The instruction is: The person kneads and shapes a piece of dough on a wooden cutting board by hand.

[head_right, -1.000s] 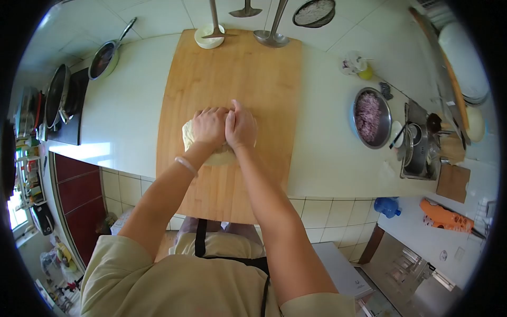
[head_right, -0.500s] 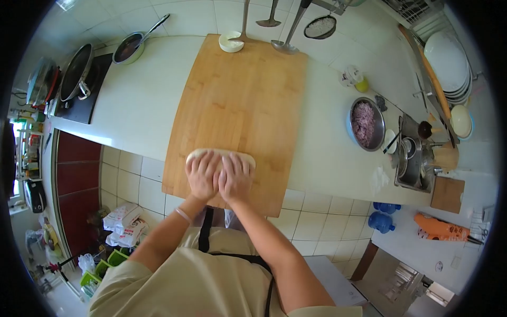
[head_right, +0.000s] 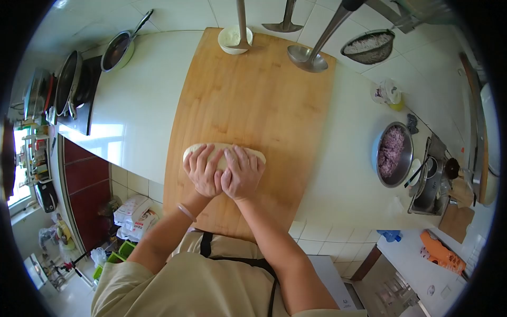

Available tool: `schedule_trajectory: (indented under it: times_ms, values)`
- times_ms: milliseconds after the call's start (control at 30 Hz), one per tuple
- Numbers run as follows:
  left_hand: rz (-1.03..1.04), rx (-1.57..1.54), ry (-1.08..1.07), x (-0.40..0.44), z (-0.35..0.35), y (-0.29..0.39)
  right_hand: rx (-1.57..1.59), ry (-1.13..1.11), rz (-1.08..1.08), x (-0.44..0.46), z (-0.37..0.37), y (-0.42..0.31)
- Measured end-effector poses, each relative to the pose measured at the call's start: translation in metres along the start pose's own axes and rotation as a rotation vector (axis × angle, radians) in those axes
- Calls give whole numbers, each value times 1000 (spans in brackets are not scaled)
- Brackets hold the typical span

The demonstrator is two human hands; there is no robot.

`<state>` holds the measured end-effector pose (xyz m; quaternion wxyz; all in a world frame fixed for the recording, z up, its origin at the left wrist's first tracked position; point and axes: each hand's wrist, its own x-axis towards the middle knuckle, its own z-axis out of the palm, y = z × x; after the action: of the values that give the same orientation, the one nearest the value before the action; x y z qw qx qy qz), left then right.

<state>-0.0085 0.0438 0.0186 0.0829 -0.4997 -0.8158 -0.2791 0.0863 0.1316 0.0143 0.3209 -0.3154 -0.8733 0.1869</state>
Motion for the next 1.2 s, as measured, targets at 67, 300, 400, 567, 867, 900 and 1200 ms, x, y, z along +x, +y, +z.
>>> schedule_trajectory:
  times_ms: [67,300,400,567,867,900,1200]
  values:
    - [-6,-8,-32,29,10,-5,24,-5,30,26,10,12]
    - [71,-169,4,99,41,-23,34,-9,159,85,42,41]
    - [13,-222,-119,136,40,-21,-30,42,253,111,53,50]
    - [-29,-42,-7,139,30,-14,-91,-308,487,106,42,42]
    - [-63,12,-231,8,-38,-11,-111,-155,79,-16,-15,-41]
    - [-39,8,-168,-19,-42,-14,-96,-149,33,-34,-20,-48]
    - [-69,-4,61,-70,-13,-23,-107,-101,-122,-64,1,-34]
